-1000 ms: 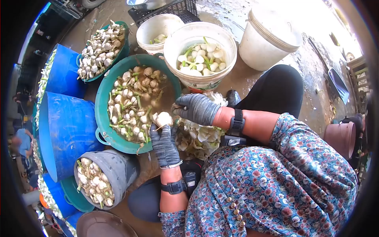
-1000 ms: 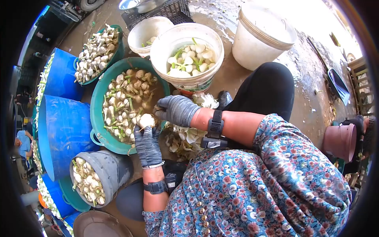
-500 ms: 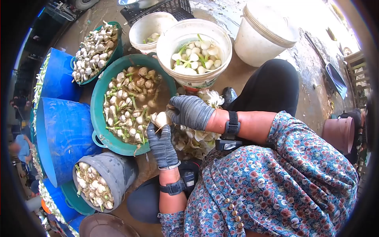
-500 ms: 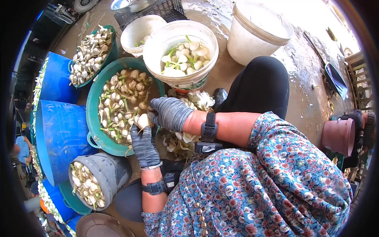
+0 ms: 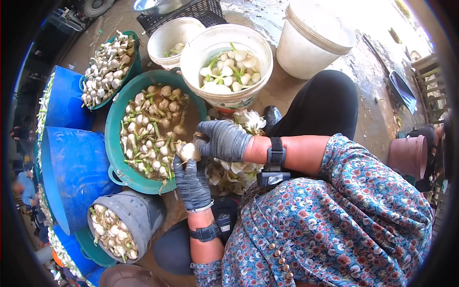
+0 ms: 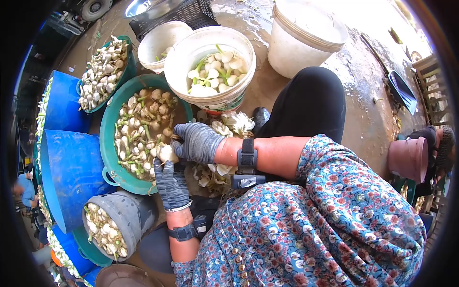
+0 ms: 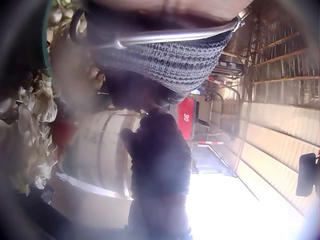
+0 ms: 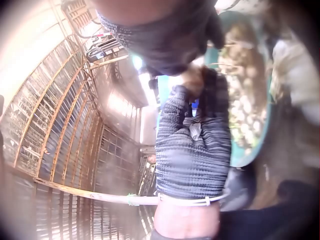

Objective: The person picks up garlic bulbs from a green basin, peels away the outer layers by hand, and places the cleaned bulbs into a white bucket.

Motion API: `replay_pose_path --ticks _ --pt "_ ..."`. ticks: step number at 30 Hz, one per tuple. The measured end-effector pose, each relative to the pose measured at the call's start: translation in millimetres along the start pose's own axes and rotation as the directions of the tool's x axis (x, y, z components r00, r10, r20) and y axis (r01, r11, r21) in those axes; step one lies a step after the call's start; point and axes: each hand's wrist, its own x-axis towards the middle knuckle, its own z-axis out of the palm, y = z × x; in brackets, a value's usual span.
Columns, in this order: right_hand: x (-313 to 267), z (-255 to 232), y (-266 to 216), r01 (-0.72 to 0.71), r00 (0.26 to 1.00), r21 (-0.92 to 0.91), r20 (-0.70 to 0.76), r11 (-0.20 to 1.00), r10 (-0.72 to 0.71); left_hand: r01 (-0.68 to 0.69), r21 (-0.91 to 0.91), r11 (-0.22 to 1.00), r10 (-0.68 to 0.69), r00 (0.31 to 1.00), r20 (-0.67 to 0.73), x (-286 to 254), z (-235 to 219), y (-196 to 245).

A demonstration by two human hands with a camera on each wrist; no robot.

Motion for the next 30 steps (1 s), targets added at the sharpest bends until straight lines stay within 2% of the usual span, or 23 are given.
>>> replay_pose_path --ticks 1,2,3,4,5,6,7,9,11,12,13,15,16,17,19,20,21,24,26,27,28,29,30 --pt "0.2 -3.9 -3.4 -0.001 1.0 -0.001 -0.001 1.0 0.001 0.038 -0.172 0.984 -0.035 0.999 0.024 -1.0 -0.4 2.7" --pt "1.2 -8.8 -7.5 -0.208 0.974 0.229 0.139 0.951 0.18 -0.128 0.203 0.971 0.113 0.99 0.086 3.0 -10.2 -6.2" --pt "3.0 -12.4 -9.8 -0.421 0.898 0.412 0.312 0.808 0.309 -0.129 0.206 0.97 0.113 0.99 0.086 0.8 -9.5 -2.3" --pt "6.4 -8.3 3.3 -0.483 0.874 0.523 0.335 0.702 0.352 -0.062 -0.011 0.998 0.063 0.997 0.05 -2.5 -6.3 4.0" --pt "10.6 -6.5 24.3 -0.497 0.866 0.497 0.34 0.712 0.367 0.001 -0.231 0.973 0.005 1.0 0.028 -4.8 -4.9 7.7" --pt "14.3 -7.7 39.2 -0.433 0.9 0.327 0.203 0.84 0.386 0.047 -0.338 0.94 -0.023 0.997 0.075 -4.9 -10.3 8.4" --pt "17.5 -10.8 50.9 -0.373 0.928 0.128 0.064 0.919 0.367 0.043 -0.337 0.94 -0.019 0.997 0.075 -5.1 -12.3 8.8" --pt "20.2 -22.8 65.6 -0.191 0.98 -0.253 -0.102 0.948 0.17 0.099 -0.325 0.941 -0.071 0.993 0.097 -6.0 -14.1 9.5" --pt "15.1 -32.8 50.5 -0.142 0.986 -0.205 -0.119 0.968 0.12 0.111 -0.348 0.931 -0.072 0.99 0.122 -7.3 -13.0 11.1" --pt "12.7 -38.9 32.9 0.125 0.981 -0.217 -0.118 0.968 -0.153 0.124 -0.37 0.921 -0.074 0.987 0.146 -8.3 -12.4 12.3" --pt "10.6 -42.1 18.8 0.381 0.903 -0.228 -0.115 0.896 -0.413 0.125 -0.369 0.921 -0.075 0.986 0.146 -9.5 -8.1 13.9" --pt "7.9 -38.8 6.1 0.572 0.806 -0.256 -0.001 0.779 -0.592 0.152 -0.486 0.861 -0.08 0.983 0.166 -11.0 4.0 16.4" --pt "3.7 -36.2 2.3 0.606 0.779 -0.259 0.004 0.752 -0.626 -0.115 0.139 0.984 0.088 0.978 0.188 -3.9 -4.3 5.9" --pt "2.0 -32.0 4.3 0.605 0.78 -0.259 0.0 0.753 -0.626 -0.115 0.142 0.983 0.087 0.978 0.19 -2.3 -13.9 -2.6" --pt "1.3 -22.1 8.6 0.593 0.801 -0.223 0.067 0.774 -0.595 -0.019 0.364 0.931 -0.043 0.986 0.162 -7.1 -3.3 11.9" --pt "-0.4 -21.6 8.9 0.598 0.798 -0.237 0.081 0.766 -0.598 0.126 0.037 0.991 -0.13 0.981 0.145 -13.8 7.0 18.5" --pt "-2.0 -21.5 8.1 0.6 0.797 -0.234 0.083 0.765 -0.599 0.126 0.037 0.991 -0.13 0.981 0.141 -16.0 9.1 20.3" --pt "-7.0 -22.8 3.5 0.533 0.844 -0.255 0.086 0.807 -0.53 0.191 -0.076 0.979 -0.172 0.963 0.209 -18.3 11.8 22.2" --pt "-8.4 -23.8 -3.9 0.298 0.95 -0.155 0.141 0.942 -0.277 0.042 0.269 0.962 -0.098 0.976 0.196 -19.0 8.6 24.6" --pt "-8.3 -21.2 -3.2 0.295 0.951 -0.155 0.139 0.943 -0.274 0.044 0.269 0.962 -0.1 0.975 0.198 -17.8 5.0 23.8" --pt "-7.9 -16.6 -1.3 0.103 0.981 -0.069 0.173 0.992 -0.09 -0.064 0.408 0.911 -0.043 0.968 0.248 -15.6 -1.1 21.3" --pt "-8.0 -13.4 1.8 -0.099 0.971 0.011 0.219 0.995 0.095 -0.175 0.528 0.831 0.006 0.952 0.307 -13.8 -6.1 18.0" --pt "-7.1 -13.0 2.3 -0.152 0.961 0.065 0.241 0.986 0.132 -0.217 0.524 0.824 0.03 0.939 0.342 -12.7 -9.8 14.5"
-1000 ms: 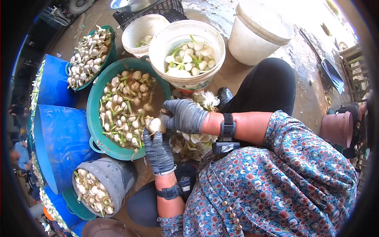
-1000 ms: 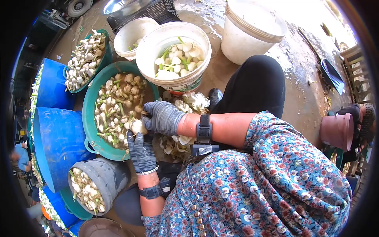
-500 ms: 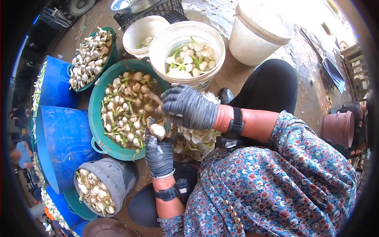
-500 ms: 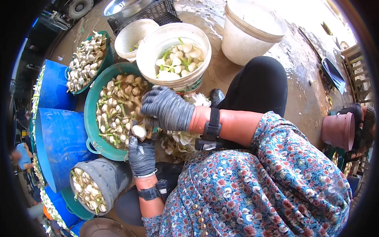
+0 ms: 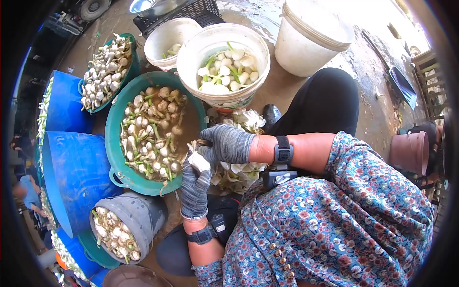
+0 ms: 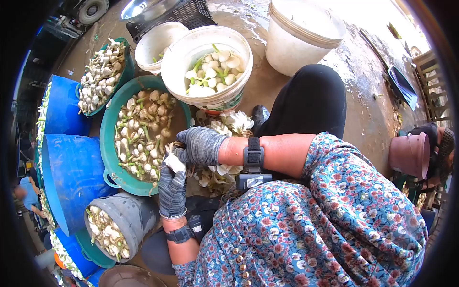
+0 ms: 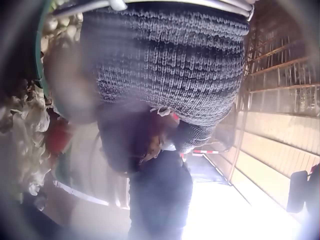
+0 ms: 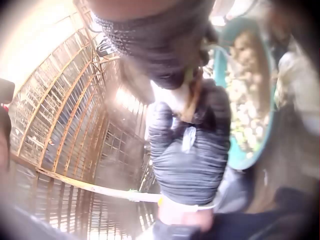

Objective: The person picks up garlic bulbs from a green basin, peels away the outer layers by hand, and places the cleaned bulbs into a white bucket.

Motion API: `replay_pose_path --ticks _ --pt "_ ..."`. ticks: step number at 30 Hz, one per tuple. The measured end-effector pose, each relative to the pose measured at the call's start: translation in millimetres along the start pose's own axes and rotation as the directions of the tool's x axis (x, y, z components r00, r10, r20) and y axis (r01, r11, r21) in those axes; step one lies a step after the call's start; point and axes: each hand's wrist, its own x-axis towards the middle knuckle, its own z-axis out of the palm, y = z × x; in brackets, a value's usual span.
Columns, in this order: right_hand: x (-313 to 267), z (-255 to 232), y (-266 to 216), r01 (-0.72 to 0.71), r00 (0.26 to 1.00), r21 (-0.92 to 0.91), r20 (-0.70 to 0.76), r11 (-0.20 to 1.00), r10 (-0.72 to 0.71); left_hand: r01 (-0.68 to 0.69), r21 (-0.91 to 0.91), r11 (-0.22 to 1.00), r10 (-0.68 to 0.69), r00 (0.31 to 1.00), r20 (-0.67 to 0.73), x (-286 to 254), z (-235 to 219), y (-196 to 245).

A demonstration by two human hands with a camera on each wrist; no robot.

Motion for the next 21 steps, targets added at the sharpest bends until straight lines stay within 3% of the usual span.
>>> replay_pose_path --ticks 1,3,7,8,9,10,11,13,14,15,16,17,18,19,21 --pt "-1.4 -0.9 0.4 0.0 1.0 0.0 0.0 1.0 0.0 0.0 0.0 1.0 0.0 1.0 0.0 0.9 -1.3 -4.8" --pt "-5.3 -3.3 -0.3 0.289 0.946 -0.192 -0.095 0.938 -0.311 0.061 -0.178 0.982 -0.062 0.998 -0.003 2.8 -1.8 -6.1" --pt "-5.3 0.9 0.7 0.394 0.885 -0.33 -0.115 0.858 -0.451 0.194 -0.261 0.946 -0.227 0.969 -0.101 5.7 11.2 6.5" --pt "-3.5 5.2 4.1 0.229 0.951 -0.2 -0.16 0.953 -0.263 0.039 0.049 0.998 -0.031 0.988 -0.154 5.2 14.8 6.1" --pt "-0.7 10.6 9.4 0.052 0.982 -0.062 -0.178 0.997 -0.062 -0.113 0.357 0.927 0.174 0.974 -0.143 4.7 18.8 6.2" --pt "7.7 13.6 17.9 -0.036 0.988 0.071 -0.145 0.997 0.046 -0.135 0.354 0.926 0.2 0.968 -0.152 4.3 22.9 10.8" --pt "13.6 13.9 28.3 -0.037 0.988 0.071 -0.147 0.997 0.047 -0.137 0.354 0.925 0.201 0.968 -0.15 3.8 24.4 9.8" --pt "21.4 5.8 33.6 -0.282 0.959 0.137 0.043 0.95 0.279 -0.164 0.303 0.939 0.219 0.963 -0.158 3.2 26.3 7.5" --pt "21.5 1.8 36.6 -0.35 0.936 0.229 0.122 0.908 0.33 -0.107 0.165 0.98 0.133 0.979 -0.154 5.8 24.9 8.1" --pt "20.5 -0.5 46.9 -0.347 0.937 0.232 0.12 0.909 0.327 -0.109 0.169 0.98 0.135 0.979 -0.153 6.2 23.5 11.1" --pt "19.1 -1.5 59.5 0.206 0.965 -0.178 0.2 0.962 -0.17 -0.094 0.084 0.992 0.107 0.979 -0.173 5.4 21.8 15.2" --pt "20.0 0.6 69.9 0.698 0.716 -0.452 0.451 0.556 -0.532 -0.081 -0.003 0.997 0.078 0.978 -0.195 4.1 19.7 17.5" --pt "7.6 7.9 54.0 0.074 0.966 -0.224 0.26 0.972 -0.014 -0.164 0.219 0.962 0.212 0.953 -0.215 5.1 18.6 2.0" --pt "-3.0 -1.6 32.0 0.054 0.937 -0.353 0.341 0.934 0.075 -0.024 -0.655 0.755 -0.171 0.957 -0.233 11.3 19.5 0.9" --pt "-2.7 6.8 43.7 0.215 0.83 -0.487 0.548 0.847 0.105 -0.016 -0.743 0.669 -0.243 0.94 -0.239 19.4 4.1 -13.2"
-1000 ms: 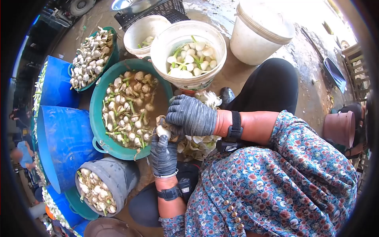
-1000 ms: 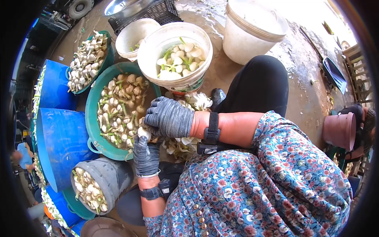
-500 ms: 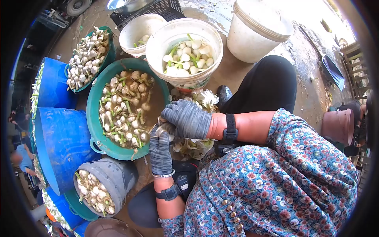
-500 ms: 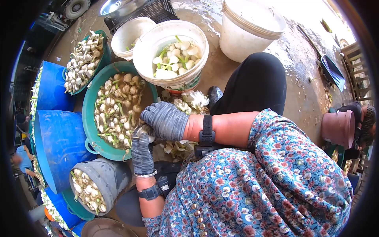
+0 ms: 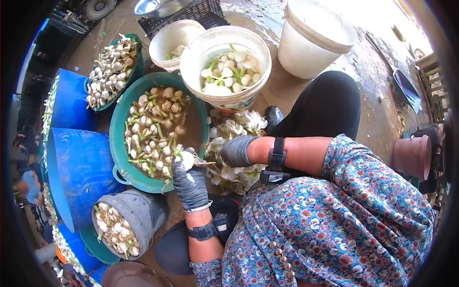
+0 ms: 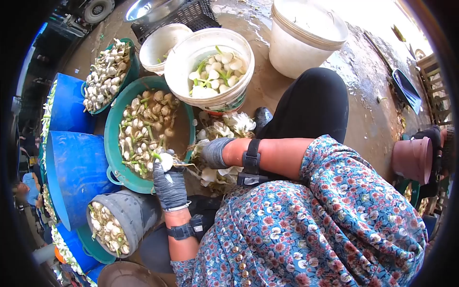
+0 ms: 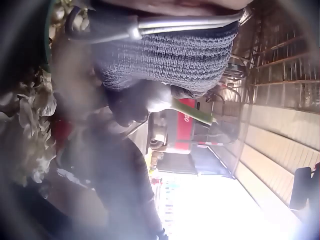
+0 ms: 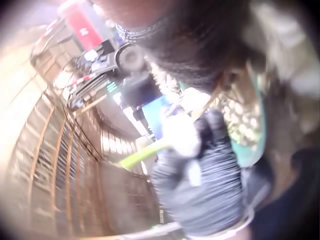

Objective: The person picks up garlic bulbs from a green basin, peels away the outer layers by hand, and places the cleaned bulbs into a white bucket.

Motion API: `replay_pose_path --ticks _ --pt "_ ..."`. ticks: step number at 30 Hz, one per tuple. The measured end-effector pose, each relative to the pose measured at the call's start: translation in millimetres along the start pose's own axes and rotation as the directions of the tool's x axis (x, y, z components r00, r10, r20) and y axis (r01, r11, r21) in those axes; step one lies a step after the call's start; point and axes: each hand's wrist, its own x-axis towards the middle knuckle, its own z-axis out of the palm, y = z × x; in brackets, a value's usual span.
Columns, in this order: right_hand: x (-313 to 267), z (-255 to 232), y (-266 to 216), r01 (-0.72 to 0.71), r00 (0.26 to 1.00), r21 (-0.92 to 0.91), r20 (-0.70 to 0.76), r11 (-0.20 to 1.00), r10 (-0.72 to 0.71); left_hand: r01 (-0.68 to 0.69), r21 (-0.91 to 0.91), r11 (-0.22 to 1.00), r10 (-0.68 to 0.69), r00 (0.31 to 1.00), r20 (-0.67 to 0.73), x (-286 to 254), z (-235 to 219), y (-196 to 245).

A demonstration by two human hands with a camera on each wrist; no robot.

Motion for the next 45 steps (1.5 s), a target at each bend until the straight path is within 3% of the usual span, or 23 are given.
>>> replay_pose_path --ticks 2,4,6,10,11,13,14,15,16,18,20,23,24,26,31,33,37,40,41,42,43,44,45 --pt "-8.9 -0.5 6.9 -0.029 0.998 -0.014 -0.055 0.999 0.028 -0.08 0.01 0.997 0.081 0.996 -0.047 2.5 -2.9 -5.6" --pt "-18.8 -17.2 0.0 -0.05 0.994 -0.032 -0.103 0.998 0.047 -0.164 0.421 0.892 0.214 0.974 -0.075 -3.8 10.6 -4.0" --pt "-21.2 -31.9 -7.8 0.153 0.898 0.415 -0.437 0.897 0.049 -0.099 0.543 0.834 0.178 0.979 -0.095 -1.5 6.5 -12.6" --pt "-19.2 -38.3 -22.5 0.232 0.828 0.369 -0.561 0.9 0.017 -0.055 0.69 0.722 0.027 0.998 0.051 6.0 2.6 -34.4" --pt "-27.3 -46.0 -26.8 0.26 0.734 0.275 -0.679 0.926 -0.004 -0.055 0.767 0.639 -0.008 0.997 0.078 7.9 -5.3 -42.1" --pt "-16.0 -61.2 -19.7 0.441 0.606 0.545 -0.767 0.714 0.211 -0.058 0.862 0.503 -0.106 0.986 0.127 1.9 -10.0 -49.0" --pt "-26.0 -79.2 -15.9 0.311 0.549 0.595 -0.749 0.741 0.371 -0.06 0.888 0.456 -0.168 0.974 0.152 -3.9 -11.7 -49.9" --pt "-8.2 -85.3 20.9 0.327 0.293 0.424 -0.895 0.845 0.336 -0.247 0.937 0.249 -0.136 0.949 0.286 -7.1 -19.1 -54.2" --pt "8.4 -82.1 33.9 0.313 0.169 0.221 -0.97 0.923 0.175 -0.24 0.936 0.256 -0.126 0.952 0.278 -10.5 -13.3 -46.7" --pt "-8.9 -128.8 42.9 0.025 0.06 0.276 -0.96 0.961 0.274 -0.06 0.98 0.189 -0.457 0.878 0.142 -19.9 6.7 -23.7" --pt "10.7 -132.0 22.7 -0.017 0.059 0.249 -0.967 0.968 0.25 -0.433 0.9 0.042 -0.349 0.838 0.42 -14.6 -56.4 -93.1" --pt "65.6 -116.5 -18.2 0.026 0.557 0.184 -0.819 0.983 0.139 -0.098 0.982 0.162 -0.297 0.944 0.143 -12.7 -30.6 -50.3" --pt "96.8 -102.7 -16.3 0.213 0.674 0.218 -0.739 0.952 0.018 -0.05 0.988 0.147 -0.326 0.941 0.096 -12.1 -17.7 -22.6" --pt "149.9 -86.9 -25.2 0.035 0.842 0.098 -0.539 0.995 0.023 0.109 0.991 0.072 -0.506 0.861 -0.057 -5.0 0.4 20.5" --pt "242.5 -5.4 19.5 -0.172 0.955 -0.193 -0.274 0.966 0.115 -0.013 0.985 0.174 -0.321 0.945 0.069 -5.4 -27.0 7.5" --pt "278.7 44.9 65.0 -0.091 0.994 -0.336 -0.094 0.937 0.063 -0.044 0.975 0.218 -0.294 0.95 0.108 -3.7 -40.0 -9.4" --pt "244.3 27.6 44.8 -0.07 0.993 -0.389 0.065 0.918 0.103 -0.09 0.971 0.221 -0.079 0.991 0.109 -6.4 -45.3 -17.1" --pt "189.3 -22.3 -3.2 -0.124 0.991 0.049 -0.042 0.991 0.126 0.154 0.798 0.583 0.05 0.973 -0.224 -3.3 -36.5 -0.3" --pt "180.5 -23.8 1.7 0.118 0.98 0.127 -0.178 0.985 -0.094 0.172 0.733 0.658 0.057 0.959 -0.277 -6.7 -31.4 5.8" --pt "156.7 -28.1 -0.9 0.337 0.909 0.181 -0.319 0.924 -0.269 0.045 0.801 0.597 0.235 0.945 -0.229 17.8 -63.2 -34.2" --pt "134.6 -26.3 -3.1 0.345 0.903 0.191 -0.336 0.919 -0.269 -0.13 0.974 0.188 0.198 0.976 0.092 32.5 -109.1 -70.1" --pt "111.6 -38.2 -21.8 0.34 0.901 0.201 -0.351 0.919 -0.257 0.16 0.516 0.842 -0.092 0.984 -0.154 32.9 -106.1 -65.0" --pt "105.6 -31.9 -21.5 0.456 0.847 0.228 -0.409 0.86 -0.34 0.208 0.355 0.911 -0.152 0.972 -0.18 31.2 -84.1 -39.5"
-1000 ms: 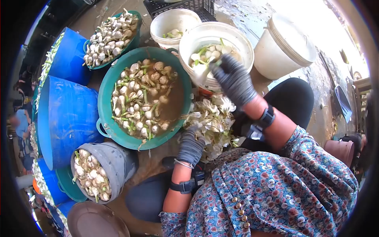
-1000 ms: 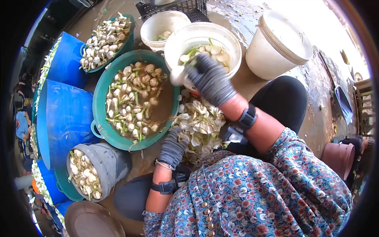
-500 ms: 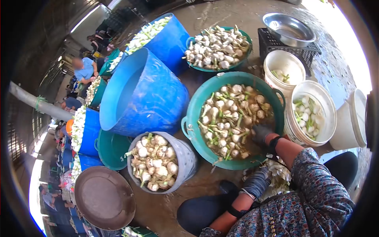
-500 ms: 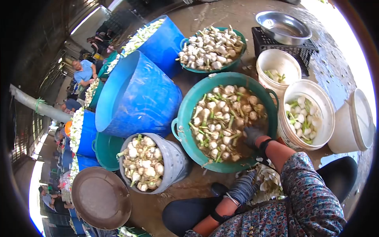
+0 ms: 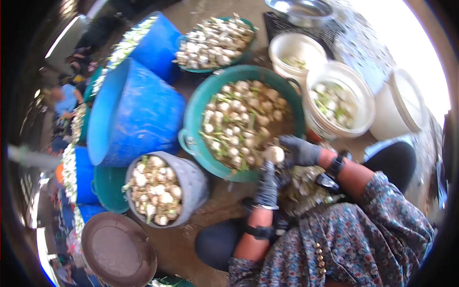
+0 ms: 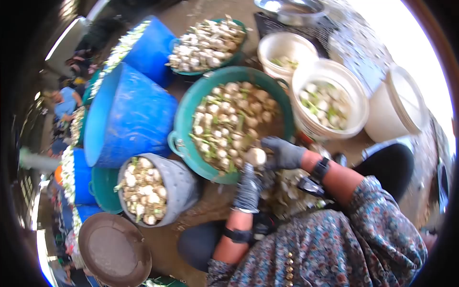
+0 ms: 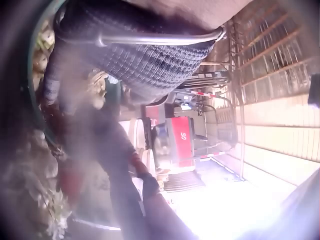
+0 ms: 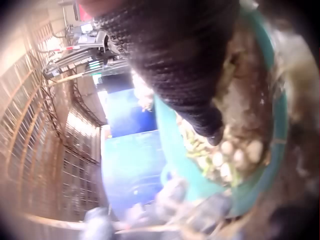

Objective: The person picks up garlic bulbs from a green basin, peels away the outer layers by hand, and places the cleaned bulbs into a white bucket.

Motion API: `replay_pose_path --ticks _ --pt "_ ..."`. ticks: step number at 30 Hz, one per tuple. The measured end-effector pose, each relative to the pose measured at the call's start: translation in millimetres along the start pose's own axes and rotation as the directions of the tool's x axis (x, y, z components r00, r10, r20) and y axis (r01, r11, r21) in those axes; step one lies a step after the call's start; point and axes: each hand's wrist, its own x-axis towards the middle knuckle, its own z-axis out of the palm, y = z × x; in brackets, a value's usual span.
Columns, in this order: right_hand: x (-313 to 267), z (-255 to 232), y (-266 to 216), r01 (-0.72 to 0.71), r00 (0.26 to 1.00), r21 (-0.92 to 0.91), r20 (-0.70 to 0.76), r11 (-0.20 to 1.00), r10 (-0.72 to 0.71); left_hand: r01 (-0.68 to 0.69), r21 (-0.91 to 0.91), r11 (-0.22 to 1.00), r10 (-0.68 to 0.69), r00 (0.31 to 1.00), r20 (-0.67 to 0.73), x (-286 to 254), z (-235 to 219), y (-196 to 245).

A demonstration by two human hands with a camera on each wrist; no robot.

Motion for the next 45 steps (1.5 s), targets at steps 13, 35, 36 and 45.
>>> replay_pose_path --ticks 13,35,36,45 --pt "-84.9 -25.2 -61.7 -0.121 0.867 -0.053 -0.492 0.991 0.079 -0.24 -0.193 0.951 0.23 0.97 -0.073 -49.8 49.1 45.1" --pt "-71.8 -17.9 -67.3 -0.372 0.808 -0.117 -0.528 0.921 0.26 -0.319 -0.129 0.939 0.323 0.946 0.015 -58.5 52.7 49.5" --pt "-69.7 -18.1 -52.2 -0.405 0.795 0.053 -0.473 0.913 0.38 -0.347 -0.185 0.92 0.364 0.929 0.07 -59.4 53.6 51.5" --pt "-93.3 -50.2 -37.4 -0.304 0.738 -0.185 -0.666 0.934 0.108 -0.664 0.365 0.653 0.583 0.748 0.317 -63.1 44.1 57.0"
